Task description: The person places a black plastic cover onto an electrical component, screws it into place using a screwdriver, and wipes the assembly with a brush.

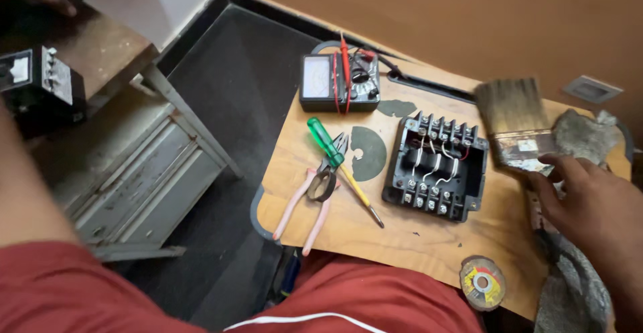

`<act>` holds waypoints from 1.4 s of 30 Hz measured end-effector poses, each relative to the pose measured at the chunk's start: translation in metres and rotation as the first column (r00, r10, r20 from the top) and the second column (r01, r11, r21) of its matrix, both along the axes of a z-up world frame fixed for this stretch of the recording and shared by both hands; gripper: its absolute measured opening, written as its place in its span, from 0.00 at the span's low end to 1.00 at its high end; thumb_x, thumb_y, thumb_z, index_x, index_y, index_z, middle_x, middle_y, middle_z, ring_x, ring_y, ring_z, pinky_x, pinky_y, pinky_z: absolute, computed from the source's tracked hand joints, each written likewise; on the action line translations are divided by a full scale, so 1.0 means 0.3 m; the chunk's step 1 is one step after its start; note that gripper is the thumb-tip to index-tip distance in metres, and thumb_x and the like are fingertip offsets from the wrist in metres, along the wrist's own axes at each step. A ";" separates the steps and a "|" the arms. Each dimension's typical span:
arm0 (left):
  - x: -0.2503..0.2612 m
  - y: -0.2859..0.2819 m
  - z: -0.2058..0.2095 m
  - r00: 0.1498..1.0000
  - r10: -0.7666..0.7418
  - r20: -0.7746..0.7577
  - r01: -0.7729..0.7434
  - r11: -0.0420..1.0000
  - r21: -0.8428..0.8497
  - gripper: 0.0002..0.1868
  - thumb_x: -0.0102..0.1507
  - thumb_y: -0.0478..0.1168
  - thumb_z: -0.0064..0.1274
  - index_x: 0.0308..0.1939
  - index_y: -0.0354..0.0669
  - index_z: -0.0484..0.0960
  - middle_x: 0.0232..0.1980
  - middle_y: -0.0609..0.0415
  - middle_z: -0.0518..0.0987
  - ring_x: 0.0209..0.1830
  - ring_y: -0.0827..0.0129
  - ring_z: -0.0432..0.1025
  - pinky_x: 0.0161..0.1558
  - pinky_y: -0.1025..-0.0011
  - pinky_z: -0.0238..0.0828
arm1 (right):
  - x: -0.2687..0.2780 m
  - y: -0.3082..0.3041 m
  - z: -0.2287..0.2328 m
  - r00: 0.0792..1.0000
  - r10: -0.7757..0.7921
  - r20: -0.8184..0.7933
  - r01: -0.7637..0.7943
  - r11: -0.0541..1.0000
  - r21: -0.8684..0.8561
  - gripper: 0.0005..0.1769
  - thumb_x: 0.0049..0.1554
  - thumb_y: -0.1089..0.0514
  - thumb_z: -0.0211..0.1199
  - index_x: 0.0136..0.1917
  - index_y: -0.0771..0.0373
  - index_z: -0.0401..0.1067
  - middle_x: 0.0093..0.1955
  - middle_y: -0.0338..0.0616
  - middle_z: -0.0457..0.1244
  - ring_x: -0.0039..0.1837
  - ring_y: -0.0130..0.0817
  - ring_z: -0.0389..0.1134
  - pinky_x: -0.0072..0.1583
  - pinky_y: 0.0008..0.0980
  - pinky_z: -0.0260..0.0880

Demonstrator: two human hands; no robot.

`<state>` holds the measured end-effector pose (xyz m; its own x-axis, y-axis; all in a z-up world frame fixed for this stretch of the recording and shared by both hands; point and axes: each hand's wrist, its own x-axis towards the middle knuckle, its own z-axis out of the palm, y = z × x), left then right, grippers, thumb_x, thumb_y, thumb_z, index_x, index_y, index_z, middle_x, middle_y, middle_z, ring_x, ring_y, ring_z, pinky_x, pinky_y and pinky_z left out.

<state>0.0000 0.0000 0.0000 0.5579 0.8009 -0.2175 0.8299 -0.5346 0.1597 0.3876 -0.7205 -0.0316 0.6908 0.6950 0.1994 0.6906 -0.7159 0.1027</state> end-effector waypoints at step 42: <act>0.708 -1.384 -0.190 0.173 0.021 0.985 0.790 0.595 -0.151 0.50 0.74 0.75 0.28 0.82 0.38 0.42 0.78 0.34 0.63 0.79 0.53 0.64 0.79 0.58 0.59 | -0.098 0.115 -0.028 0.084 0.824 -0.561 0.616 0.400 0.679 0.26 0.60 0.69 0.61 0.70 0.68 0.62 0.66 0.54 0.64 0.68 0.44 0.68 0.68 0.49 0.71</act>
<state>0.2124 -0.4152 -0.0569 0.8568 0.3133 0.4097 -0.3730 -0.1722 0.9117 0.3581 -0.6861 -0.0399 0.6421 0.7666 -0.0100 -0.3023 0.2411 -0.9222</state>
